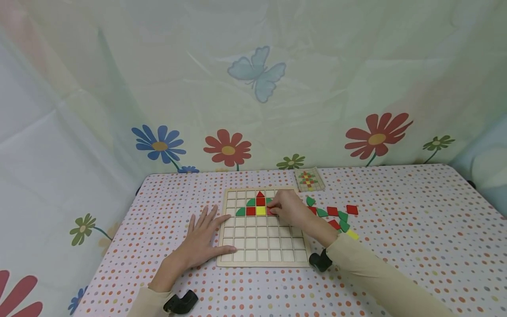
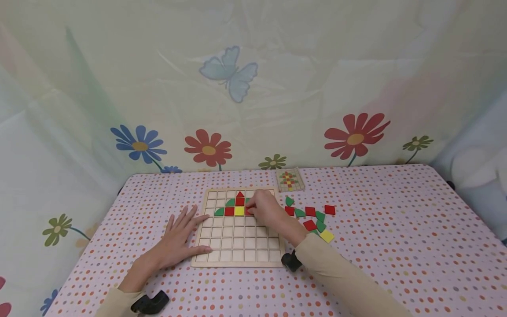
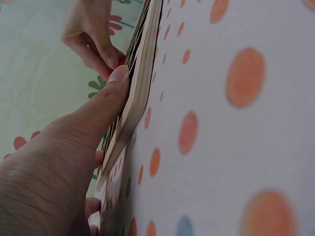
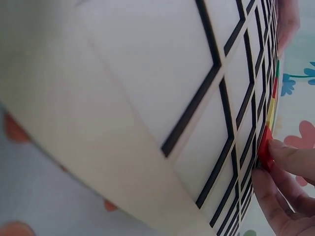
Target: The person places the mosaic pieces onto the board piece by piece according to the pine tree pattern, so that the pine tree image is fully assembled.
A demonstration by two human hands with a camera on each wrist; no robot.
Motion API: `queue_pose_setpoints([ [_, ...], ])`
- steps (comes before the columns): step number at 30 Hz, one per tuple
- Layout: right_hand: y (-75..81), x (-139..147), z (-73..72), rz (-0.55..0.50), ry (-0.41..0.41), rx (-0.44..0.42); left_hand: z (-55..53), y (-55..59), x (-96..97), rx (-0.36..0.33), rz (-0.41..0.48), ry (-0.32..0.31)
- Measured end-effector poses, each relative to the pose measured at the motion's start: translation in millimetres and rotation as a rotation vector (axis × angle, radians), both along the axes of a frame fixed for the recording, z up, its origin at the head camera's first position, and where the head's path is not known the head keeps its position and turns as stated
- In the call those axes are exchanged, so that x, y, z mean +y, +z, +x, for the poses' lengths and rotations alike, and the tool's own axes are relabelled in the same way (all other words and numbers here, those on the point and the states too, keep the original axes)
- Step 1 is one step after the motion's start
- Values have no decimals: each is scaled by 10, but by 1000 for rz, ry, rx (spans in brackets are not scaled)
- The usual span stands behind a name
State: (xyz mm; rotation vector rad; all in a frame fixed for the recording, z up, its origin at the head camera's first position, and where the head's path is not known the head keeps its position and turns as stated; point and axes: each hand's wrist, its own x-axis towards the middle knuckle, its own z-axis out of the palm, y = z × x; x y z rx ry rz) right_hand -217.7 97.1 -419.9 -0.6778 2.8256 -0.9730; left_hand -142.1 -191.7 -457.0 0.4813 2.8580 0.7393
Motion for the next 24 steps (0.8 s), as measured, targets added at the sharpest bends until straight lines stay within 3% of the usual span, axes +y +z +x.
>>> queue_pose_setpoints([
  [5, 7, -16, 25, 52, 20, 43, -6, -6, -1, -1, -3, 1],
  [12, 11, 14, 71, 140, 118, 163, -9, -29, 3, -3, -7, 2],
  [20, 112, 367, 228, 65, 236, 69, -10, -42, 5, 3, -21, 19],
  [24, 167, 678, 347, 34, 196, 84, -15, -45, 10, 8, -26, 18],
])
